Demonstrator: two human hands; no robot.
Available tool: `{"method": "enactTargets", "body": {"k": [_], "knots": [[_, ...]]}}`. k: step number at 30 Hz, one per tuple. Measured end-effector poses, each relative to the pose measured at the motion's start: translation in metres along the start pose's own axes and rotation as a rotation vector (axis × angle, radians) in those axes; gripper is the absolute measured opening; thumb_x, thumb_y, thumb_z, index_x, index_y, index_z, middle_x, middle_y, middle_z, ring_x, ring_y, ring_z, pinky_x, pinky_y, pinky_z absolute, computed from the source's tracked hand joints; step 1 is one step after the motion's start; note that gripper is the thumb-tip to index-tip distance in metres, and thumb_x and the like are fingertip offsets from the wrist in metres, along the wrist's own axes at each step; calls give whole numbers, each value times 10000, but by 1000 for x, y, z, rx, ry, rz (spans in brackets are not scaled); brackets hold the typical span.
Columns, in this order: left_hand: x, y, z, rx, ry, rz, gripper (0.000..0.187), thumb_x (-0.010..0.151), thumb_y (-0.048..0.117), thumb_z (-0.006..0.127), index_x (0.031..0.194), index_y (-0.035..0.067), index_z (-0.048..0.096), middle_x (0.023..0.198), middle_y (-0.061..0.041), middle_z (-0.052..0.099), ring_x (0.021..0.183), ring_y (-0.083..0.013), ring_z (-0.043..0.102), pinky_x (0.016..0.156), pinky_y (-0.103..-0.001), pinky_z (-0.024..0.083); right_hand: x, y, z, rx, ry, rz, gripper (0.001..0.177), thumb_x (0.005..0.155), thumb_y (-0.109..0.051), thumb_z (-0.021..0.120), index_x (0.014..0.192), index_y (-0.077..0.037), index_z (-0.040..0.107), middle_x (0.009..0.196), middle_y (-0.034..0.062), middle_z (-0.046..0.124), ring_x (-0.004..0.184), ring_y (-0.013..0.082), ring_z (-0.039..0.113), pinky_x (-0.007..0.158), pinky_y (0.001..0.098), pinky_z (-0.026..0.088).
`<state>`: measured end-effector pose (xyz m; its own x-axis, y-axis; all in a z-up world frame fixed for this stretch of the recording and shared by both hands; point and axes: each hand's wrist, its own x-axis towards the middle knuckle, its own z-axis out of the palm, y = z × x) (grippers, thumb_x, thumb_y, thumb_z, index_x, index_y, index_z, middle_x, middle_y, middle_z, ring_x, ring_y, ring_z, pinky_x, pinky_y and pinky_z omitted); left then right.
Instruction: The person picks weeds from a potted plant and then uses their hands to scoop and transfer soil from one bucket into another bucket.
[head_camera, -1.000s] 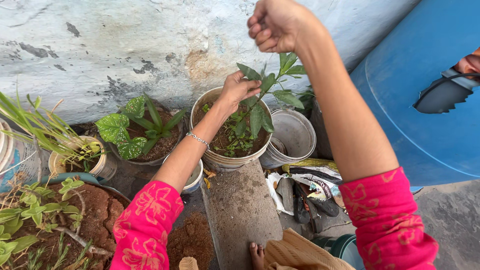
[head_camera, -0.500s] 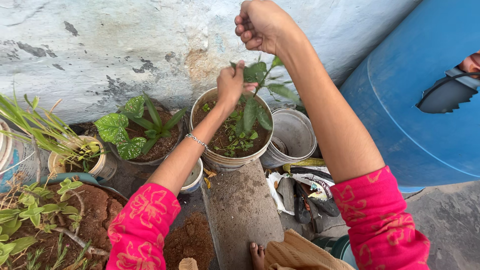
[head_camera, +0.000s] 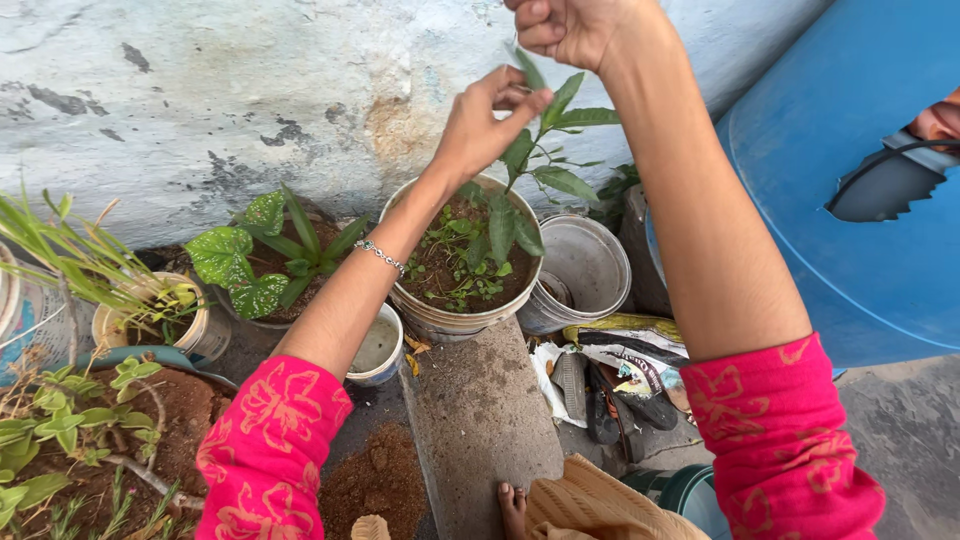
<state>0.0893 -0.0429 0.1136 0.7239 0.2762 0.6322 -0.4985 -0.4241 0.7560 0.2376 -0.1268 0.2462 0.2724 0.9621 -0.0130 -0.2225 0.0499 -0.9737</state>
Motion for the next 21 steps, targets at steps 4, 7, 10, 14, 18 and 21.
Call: {"method": "enactTargets", "body": {"k": [4,7,10,14,18,21], "knots": [[-2,14,15,22,-50,-176,475,877,387,787,1201,58,675,822,-96,792,685,-110,720,631,-296,556,-9,6,19,-114,139,61,281,1093,-226,451,837,-124,509,713,-18,525,550,22,409,435,174,277],[-2,22,21,-19,-57,-279,439,869,365,806,1162,63,679,751,-72,740,646,-106,676,604,-288,533,-15,9,30,-126,171,86,286,1085,-250,433,840,-127,515,691,-33,511,521,16,383,414,177,256],[1,19,24,-126,-57,-433,284,887,286,783,1072,79,728,756,-19,740,635,-97,683,582,-266,527,-15,12,22,-130,189,-1,285,1100,-251,432,851,-138,508,711,-22,526,539,20,383,433,186,245],[1,12,22,-222,28,-424,167,871,150,786,996,57,727,787,-39,750,637,-112,708,583,-256,553,-17,10,6,-143,210,-30,280,1087,-180,493,807,-167,473,689,-40,487,525,20,362,424,200,222],[0,14,17,-255,118,-337,186,827,52,760,989,11,679,790,-103,764,669,-139,751,590,-270,622,-20,12,26,-378,332,47,294,1050,-269,517,784,-152,562,636,-69,445,522,35,375,447,216,293],[0,16,18,-245,171,-374,183,949,141,683,954,-41,689,804,-120,791,683,-165,788,573,-257,654,-20,14,48,-477,368,60,302,1025,-301,503,784,-146,597,688,-45,555,606,70,522,566,245,472]]}}
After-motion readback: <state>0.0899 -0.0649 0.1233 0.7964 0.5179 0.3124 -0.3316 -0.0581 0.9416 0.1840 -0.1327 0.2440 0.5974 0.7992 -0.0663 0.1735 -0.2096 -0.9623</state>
